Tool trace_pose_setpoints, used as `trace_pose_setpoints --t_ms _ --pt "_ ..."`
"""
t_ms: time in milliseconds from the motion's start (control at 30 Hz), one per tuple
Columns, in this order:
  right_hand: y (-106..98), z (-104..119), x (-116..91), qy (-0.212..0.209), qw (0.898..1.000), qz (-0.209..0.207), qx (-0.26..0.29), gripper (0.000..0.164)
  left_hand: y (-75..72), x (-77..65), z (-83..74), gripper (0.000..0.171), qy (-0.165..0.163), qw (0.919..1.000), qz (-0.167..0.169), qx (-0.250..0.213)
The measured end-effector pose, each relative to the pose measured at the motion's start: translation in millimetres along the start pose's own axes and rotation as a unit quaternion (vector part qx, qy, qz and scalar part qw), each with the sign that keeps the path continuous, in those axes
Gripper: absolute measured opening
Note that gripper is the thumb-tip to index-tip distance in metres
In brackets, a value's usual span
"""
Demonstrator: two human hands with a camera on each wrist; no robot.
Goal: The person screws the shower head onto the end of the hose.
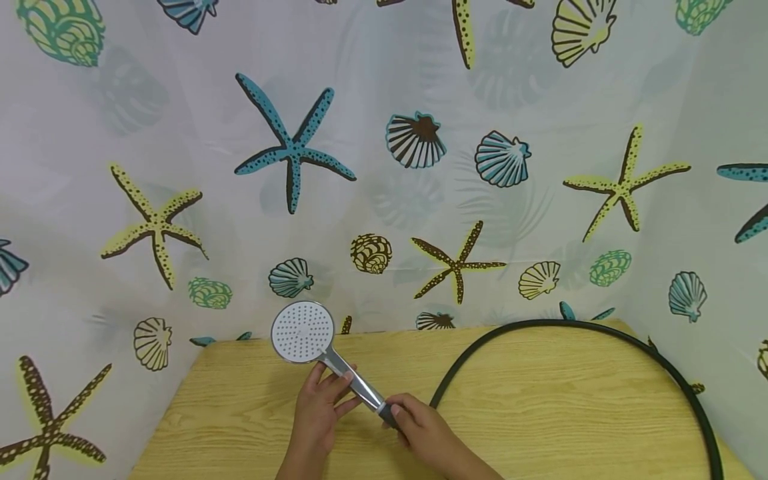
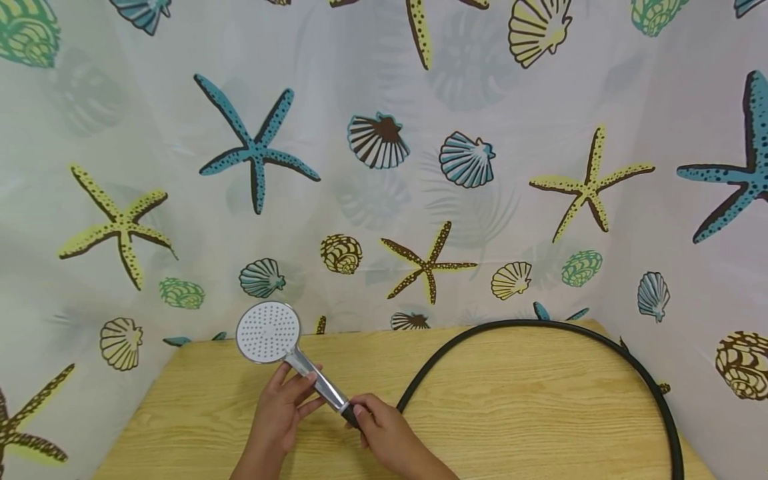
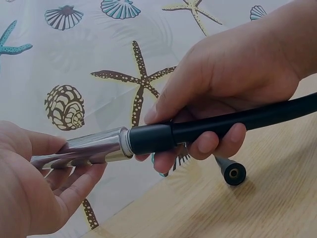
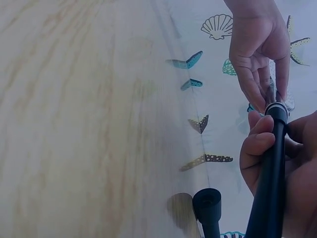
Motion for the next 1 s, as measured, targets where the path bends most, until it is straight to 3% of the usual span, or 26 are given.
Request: trace_pose_setpoints --t_ms 333,1000 --pt "-0.4 1.2 -0.4 0.008 1.0 0.0 0.007 0.034 0.6 -1.2 -0.4 0.059 0.005 1.0 -0.003 -0.001" --pt "-2.5 -6.5 0.1 0.026 0.999 -0.021 0.024 0.029 1.1 0.1 3.3 0.061 -0.004 1.0 -0.003 0.003"
Point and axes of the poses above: each hand's wrist, its own x-axis towards the middle knuckle, its own y-axis out of the palm, z = x × y, the point moved 6 cm from there along x, towards the middle knuckle, and after that the axes turned 13 degrees about x, right-handed, at the moved point
